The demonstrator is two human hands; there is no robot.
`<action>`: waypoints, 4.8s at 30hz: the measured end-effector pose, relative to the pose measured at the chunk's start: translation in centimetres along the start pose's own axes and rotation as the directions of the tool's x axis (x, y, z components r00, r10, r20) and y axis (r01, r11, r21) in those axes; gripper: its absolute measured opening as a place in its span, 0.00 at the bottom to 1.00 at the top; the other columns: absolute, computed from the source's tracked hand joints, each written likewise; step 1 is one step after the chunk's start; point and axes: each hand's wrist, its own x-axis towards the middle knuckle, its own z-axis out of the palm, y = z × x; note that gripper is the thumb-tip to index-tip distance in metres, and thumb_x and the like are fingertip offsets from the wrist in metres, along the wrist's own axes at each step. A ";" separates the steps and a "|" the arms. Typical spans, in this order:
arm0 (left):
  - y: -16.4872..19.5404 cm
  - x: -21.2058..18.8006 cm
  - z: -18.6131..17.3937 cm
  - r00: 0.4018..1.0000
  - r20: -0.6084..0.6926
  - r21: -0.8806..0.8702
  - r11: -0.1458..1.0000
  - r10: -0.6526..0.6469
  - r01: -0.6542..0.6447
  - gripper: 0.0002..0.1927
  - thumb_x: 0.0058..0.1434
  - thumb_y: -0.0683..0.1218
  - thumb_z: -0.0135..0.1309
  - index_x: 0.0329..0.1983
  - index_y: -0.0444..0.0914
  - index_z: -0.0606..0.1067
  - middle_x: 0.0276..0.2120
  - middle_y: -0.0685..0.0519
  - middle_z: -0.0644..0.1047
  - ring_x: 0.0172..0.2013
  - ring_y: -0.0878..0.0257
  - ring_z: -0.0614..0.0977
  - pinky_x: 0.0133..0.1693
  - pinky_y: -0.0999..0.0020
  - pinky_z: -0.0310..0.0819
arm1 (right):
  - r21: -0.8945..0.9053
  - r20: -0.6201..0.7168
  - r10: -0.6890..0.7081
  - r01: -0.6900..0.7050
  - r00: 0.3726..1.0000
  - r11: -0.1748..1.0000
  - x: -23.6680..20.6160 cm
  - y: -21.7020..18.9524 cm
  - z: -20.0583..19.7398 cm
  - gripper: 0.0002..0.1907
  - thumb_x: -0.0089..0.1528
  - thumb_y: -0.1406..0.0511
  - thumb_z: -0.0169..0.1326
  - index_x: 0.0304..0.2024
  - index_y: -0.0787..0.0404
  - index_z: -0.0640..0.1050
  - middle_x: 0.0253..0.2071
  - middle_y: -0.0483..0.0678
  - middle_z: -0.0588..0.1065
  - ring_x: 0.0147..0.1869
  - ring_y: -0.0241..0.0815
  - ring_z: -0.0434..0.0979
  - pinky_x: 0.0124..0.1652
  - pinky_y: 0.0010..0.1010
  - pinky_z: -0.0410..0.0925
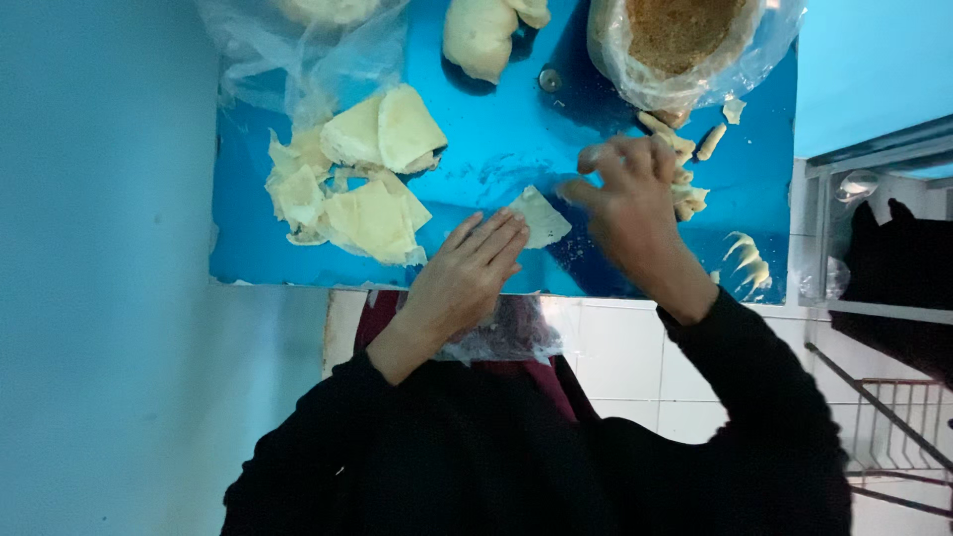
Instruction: The person picks up flat pieces of dough from a pile on a blue table and rolls each piece between their palms into a cylindrical stick, adding the finished sticks to a growing pile next to a bowl of brown powder.
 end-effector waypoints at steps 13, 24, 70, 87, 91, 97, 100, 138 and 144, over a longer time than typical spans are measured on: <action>-0.2 -0.1 0.1 1.000 0.011 0.038 0.999 0.017 -0.017 0.22 0.72 0.49 0.50 0.65 0.33 0.71 0.66 0.45 0.71 0.71 0.53 0.66 0.69 0.50 0.59 | 0.344 0.022 0.080 -0.083 0.997 0.935 -0.4 -0.2 2.8 0.24 0.65 0.72 0.56 0.56 0.37 0.85 0.35 0.44 0.64 0.44 0.46 0.62 0.47 0.38 0.55; -0.3 -0.2 0.5 1.000 -0.013 0.007 1.000 0.002 -0.002 0.22 0.72 0.48 0.51 0.65 0.34 0.71 0.67 0.46 0.71 0.71 0.54 0.67 0.69 0.50 0.59 | 0.606 0.154 0.112 -0.183 0.982 0.774 -0.5 0.8 1.9 0.36 0.54 0.82 0.45 0.56 0.45 0.84 0.38 0.46 0.65 0.45 0.47 0.62 0.46 0.36 0.55; -0.6 0.2 0.2 0.997 -0.068 -0.078 0.996 0.030 -0.036 0.20 0.66 0.45 0.55 0.59 0.31 0.73 0.62 0.41 0.74 0.67 0.47 0.70 0.67 0.46 0.61 | -0.052 -0.040 0.128 -0.130 0.991 0.990 8.5 16.0 2.1 0.47 0.60 0.59 0.69 0.67 0.80 0.58 0.36 0.69 0.77 0.38 0.65 0.81 0.37 0.48 0.74; 0.6 1.5 -1.5 0.907 -0.263 -0.229 0.934 -0.330 0.274 0.11 0.62 0.40 0.60 0.43 0.33 0.71 0.48 0.42 0.70 0.47 0.43 0.73 0.47 0.50 0.69 | 0.622 0.151 0.334 -0.352 0.931 0.700 4.4 11.0 -4.9 0.21 0.72 0.66 0.61 0.58 0.69 0.66 0.44 0.54 0.79 0.41 0.48 0.83 0.33 0.31 0.73; 0.9 1.7 -1.6 0.905 -0.232 -0.241 0.922 -0.358 0.303 0.09 0.61 0.39 0.59 0.40 0.34 0.70 0.45 0.43 0.70 0.45 0.44 0.73 0.46 0.50 0.69 | 0.653 0.240 0.173 -0.291 0.955 0.699 2.6 1.3 -1.7 0.15 0.62 0.70 0.60 0.47 0.61 0.68 0.43 0.56 0.79 0.41 0.46 0.85 0.39 0.34 0.75; 1.1 1.9 -1.7 0.900 -0.269 -0.229 0.930 -0.344 0.287 0.08 0.62 0.38 0.58 0.40 0.33 0.70 0.43 0.44 0.70 0.44 0.44 0.72 0.46 0.50 0.68 | 0.703 0.050 0.220 -0.190 0.974 0.685 0.3 -4.7 2.5 0.20 0.65 0.72 0.58 0.57 0.66 0.66 0.44 0.55 0.80 0.48 0.54 0.84 0.43 0.38 0.74; 1.0 1.9 -1.6 0.900 -0.261 -0.225 0.929 -0.349 0.295 0.08 0.62 0.38 0.58 0.39 0.34 0.71 0.43 0.43 0.70 0.44 0.44 0.73 0.46 0.51 0.68 | 0.500 -0.095 0.085 -0.027 0.992 0.866 -1.5 -4.5 2.6 0.26 0.61 0.75 0.56 0.61 0.64 0.67 0.47 0.56 0.80 0.50 0.56 0.82 0.46 0.40 0.75; -0.7 4.5 0.2 0.986 -0.132 -0.005 0.995 -0.098 0.098 0.09 0.55 0.38 0.55 0.40 0.37 0.75 0.34 0.49 0.74 0.41 0.51 0.76 0.41 0.56 0.70 | 0.584 0.145 0.150 -0.207 0.978 0.785 0.8 -2.9 -0.1 0.40 0.61 0.74 0.61 0.72 0.56 0.58 0.42 0.50 0.81 0.49 0.51 0.82 0.49 0.44 0.70; 0.0 4.1 -0.3 0.989 -0.143 0.162 0.987 0.023 0.001 0.09 0.58 0.39 0.55 0.42 0.34 0.75 0.36 0.49 0.73 0.42 0.54 0.76 0.44 0.62 0.73 | 0.751 0.279 0.252 -0.374 0.927 0.544 1.1 -2.0 1.1 0.34 0.63 0.76 0.55 0.70 0.58 0.60 0.42 0.56 0.78 0.44 0.53 0.83 0.44 0.38 0.75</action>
